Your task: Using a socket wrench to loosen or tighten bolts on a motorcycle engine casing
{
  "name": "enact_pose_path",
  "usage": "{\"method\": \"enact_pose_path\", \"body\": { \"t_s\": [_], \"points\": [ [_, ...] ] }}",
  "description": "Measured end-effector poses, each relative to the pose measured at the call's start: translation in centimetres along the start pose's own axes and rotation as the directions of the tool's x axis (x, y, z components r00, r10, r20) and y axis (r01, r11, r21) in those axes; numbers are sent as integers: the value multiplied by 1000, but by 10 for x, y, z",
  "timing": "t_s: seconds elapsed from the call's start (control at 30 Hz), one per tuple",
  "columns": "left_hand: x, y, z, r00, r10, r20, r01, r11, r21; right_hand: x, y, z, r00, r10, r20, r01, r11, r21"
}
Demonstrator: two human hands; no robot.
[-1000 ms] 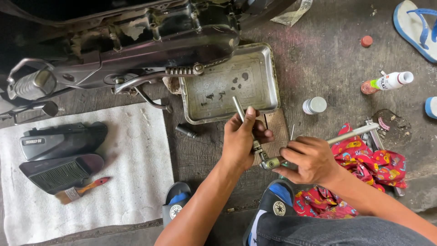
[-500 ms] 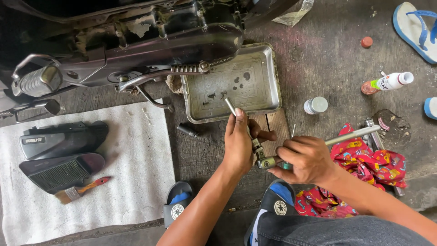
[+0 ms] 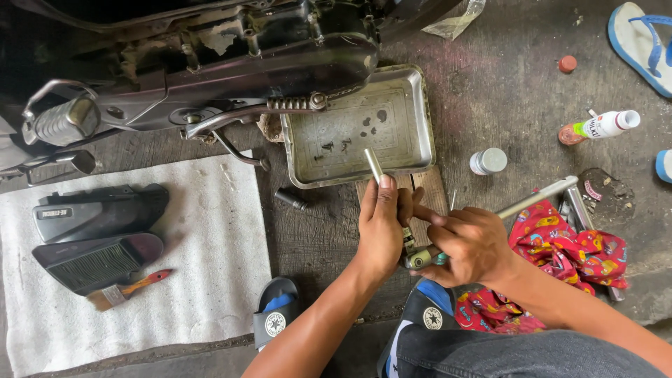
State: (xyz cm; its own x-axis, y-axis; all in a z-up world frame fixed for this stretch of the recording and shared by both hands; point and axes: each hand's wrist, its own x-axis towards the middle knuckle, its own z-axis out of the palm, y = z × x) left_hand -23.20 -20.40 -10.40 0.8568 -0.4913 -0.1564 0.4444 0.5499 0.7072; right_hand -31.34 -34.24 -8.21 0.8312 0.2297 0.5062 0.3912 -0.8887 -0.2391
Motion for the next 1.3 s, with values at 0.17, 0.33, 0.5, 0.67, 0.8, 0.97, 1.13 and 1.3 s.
{"method": "enact_pose_path", "body": {
  "t_s": [0.17, 0.33, 0.5, 0.67, 0.8, 0.97, 1.13, 1.3],
  "points": [
    [-2, 18, 9, 998, -3, 61, 2, 1000, 24, -3, 2, -2, 998, -59, -17, 59, 998, -16],
    [-6, 27, 13, 990, -30, 139, 12, 992, 123, 12, 0, -17, 991, -129, -22, 128, 991, -49],
    [-15, 45, 30, 972, 24, 235, -80, 970, 231, -2, 8, -9, 991, -129, -21, 129, 991, -36],
    [-18, 57, 42, 969, 52, 243, -116, 959, 257, 14, -3, -23, 999, -43, -20, 43, 998, -36],
    [-11, 35, 30, 976, -71, 203, 14, 963, 269, 20, -6, -23, 989, 141, 41, -138, 989, -55],
    [1, 104, 61, 965, -231, -123, 260, 776, 575, 62, -19, -44, 857, 443, 263, -374, 887, -272],
    [-9, 183, 57, 956, -160, -245, 290, 630, 720, 127, -55, -79, 909, 248, 335, -86, 897, -433],
    [-15, 238, 1, 982, 128, -140, 7, 712, 702, 173, -60, -109, 382, 480, 790, -341, 868, -362]
  ]
}}
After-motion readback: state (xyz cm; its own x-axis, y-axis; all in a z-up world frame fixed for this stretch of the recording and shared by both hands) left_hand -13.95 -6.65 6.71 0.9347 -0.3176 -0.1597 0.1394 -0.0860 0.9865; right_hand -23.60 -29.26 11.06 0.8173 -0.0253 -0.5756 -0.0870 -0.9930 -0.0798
